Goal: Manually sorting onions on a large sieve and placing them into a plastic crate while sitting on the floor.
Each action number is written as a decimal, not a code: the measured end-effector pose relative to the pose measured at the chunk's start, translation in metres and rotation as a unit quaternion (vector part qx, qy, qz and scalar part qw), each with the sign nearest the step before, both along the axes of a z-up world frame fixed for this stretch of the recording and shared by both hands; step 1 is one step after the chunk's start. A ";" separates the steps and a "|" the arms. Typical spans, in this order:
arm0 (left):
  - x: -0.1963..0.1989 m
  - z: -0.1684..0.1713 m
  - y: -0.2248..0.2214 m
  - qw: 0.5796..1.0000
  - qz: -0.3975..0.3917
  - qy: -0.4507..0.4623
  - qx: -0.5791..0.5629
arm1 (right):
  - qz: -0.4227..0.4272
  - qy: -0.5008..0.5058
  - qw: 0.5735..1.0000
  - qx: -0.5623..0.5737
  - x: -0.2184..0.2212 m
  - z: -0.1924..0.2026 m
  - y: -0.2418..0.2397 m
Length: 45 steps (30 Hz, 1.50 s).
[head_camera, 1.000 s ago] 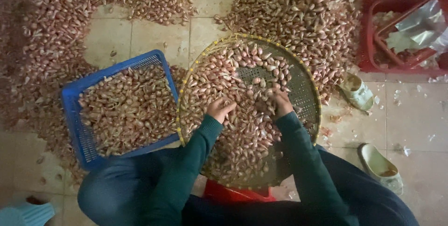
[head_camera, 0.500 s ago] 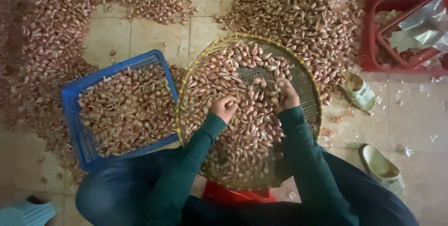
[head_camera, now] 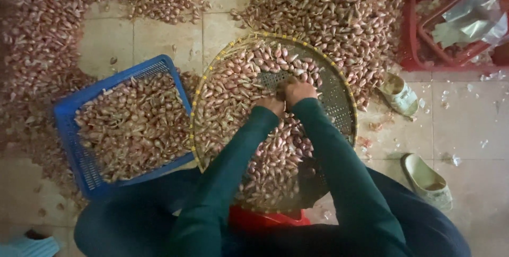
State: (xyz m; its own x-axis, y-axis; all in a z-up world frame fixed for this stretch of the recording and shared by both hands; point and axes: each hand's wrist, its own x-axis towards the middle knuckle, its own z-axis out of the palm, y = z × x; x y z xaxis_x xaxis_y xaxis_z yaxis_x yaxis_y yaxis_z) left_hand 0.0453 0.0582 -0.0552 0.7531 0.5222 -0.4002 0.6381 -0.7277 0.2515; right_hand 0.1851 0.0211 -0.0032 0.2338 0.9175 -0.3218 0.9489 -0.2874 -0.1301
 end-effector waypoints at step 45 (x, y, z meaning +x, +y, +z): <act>-0.287 0.266 0.029 0.958 0.265 -0.036 -0.107 | 0.197 -0.092 0.968 0.128 -0.155 0.087 0.031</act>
State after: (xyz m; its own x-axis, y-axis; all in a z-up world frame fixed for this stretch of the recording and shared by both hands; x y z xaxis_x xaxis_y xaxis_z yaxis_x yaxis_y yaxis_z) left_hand -0.2415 0.0868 0.2108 0.4349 0.7502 -0.4981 0.8791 -0.2339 0.4153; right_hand 0.0297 0.0518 0.0842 -0.1177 0.9913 -0.0585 0.9923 0.1197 0.0329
